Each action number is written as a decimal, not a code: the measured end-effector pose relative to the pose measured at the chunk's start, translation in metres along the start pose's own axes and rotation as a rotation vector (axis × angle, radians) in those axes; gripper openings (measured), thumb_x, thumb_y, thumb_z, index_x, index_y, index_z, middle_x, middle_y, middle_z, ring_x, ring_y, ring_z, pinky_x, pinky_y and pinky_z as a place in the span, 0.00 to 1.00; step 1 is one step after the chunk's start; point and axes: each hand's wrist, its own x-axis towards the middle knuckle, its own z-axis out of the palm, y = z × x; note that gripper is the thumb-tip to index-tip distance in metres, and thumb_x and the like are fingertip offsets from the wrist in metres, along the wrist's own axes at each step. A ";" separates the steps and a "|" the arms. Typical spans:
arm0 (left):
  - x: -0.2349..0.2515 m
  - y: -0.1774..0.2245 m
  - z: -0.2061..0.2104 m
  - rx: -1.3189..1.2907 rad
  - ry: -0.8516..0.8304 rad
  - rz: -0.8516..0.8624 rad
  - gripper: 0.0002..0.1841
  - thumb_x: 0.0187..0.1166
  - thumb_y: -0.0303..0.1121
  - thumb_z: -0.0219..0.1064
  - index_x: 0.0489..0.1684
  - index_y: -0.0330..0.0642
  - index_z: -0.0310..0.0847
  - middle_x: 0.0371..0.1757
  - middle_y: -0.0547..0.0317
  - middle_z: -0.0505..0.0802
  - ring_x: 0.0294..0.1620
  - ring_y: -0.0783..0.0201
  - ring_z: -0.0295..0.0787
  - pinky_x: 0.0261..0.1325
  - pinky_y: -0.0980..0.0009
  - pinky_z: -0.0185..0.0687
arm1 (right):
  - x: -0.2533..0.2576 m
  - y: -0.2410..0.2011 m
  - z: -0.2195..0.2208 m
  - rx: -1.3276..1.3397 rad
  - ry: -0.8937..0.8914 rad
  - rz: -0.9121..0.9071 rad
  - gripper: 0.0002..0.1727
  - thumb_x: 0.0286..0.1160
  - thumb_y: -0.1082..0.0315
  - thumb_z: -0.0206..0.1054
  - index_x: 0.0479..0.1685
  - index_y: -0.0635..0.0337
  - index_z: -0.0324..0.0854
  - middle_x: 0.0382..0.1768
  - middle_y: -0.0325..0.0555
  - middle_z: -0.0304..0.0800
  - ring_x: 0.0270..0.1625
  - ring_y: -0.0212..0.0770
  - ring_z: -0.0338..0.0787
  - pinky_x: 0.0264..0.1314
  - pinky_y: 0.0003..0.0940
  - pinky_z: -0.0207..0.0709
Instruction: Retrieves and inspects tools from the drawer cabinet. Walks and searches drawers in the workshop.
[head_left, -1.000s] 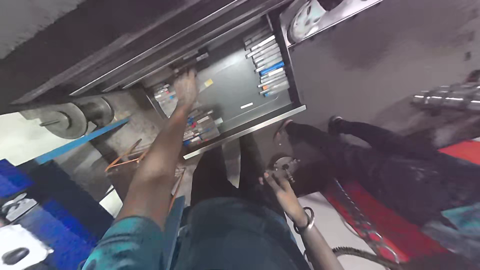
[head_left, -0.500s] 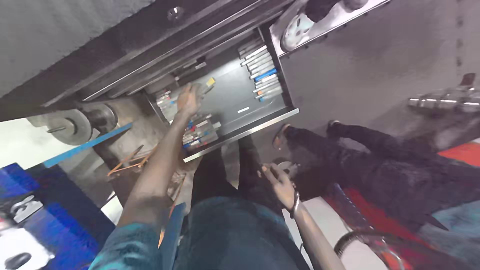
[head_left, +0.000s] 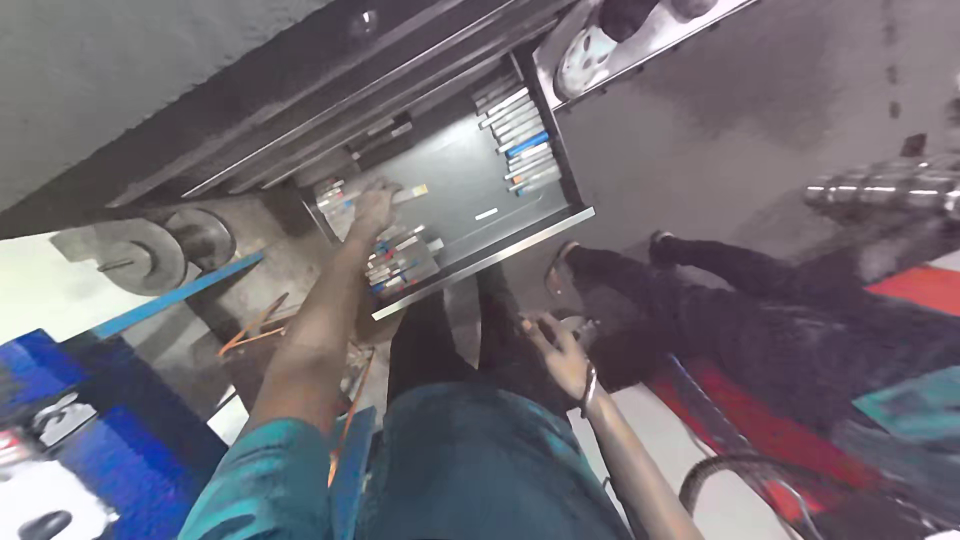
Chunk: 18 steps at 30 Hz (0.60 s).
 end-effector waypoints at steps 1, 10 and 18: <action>-0.004 -0.001 0.002 -0.024 0.011 0.009 0.27 0.74 0.40 0.74 0.75 0.56 0.80 0.75 0.43 0.83 0.75 0.38 0.79 0.71 0.37 0.77 | -0.004 0.001 -0.002 -0.018 -0.004 0.005 0.20 0.88 0.58 0.58 0.67 0.61 0.81 0.53 0.45 0.91 0.53 0.32 0.90 0.61 0.32 0.85; -0.097 0.080 -0.009 -0.282 -0.011 -0.267 0.21 0.83 0.46 0.63 0.66 0.42 0.84 0.63 0.39 0.90 0.65 0.40 0.87 0.68 0.36 0.78 | -0.022 0.003 -0.086 -0.006 0.286 -0.085 0.27 0.92 0.52 0.52 0.31 0.59 0.88 0.30 0.38 0.92 0.29 0.32 0.86 0.38 0.35 0.82; -0.090 0.234 0.111 -1.846 -0.058 -0.876 0.35 0.84 0.59 0.57 0.81 0.43 0.66 0.69 0.39 0.83 0.61 0.46 0.84 0.61 0.47 0.81 | 0.043 -0.009 -0.184 -0.082 0.033 -0.200 0.19 0.89 0.58 0.56 0.63 0.62 0.83 0.46 0.48 0.92 0.46 0.40 0.93 0.56 0.41 0.88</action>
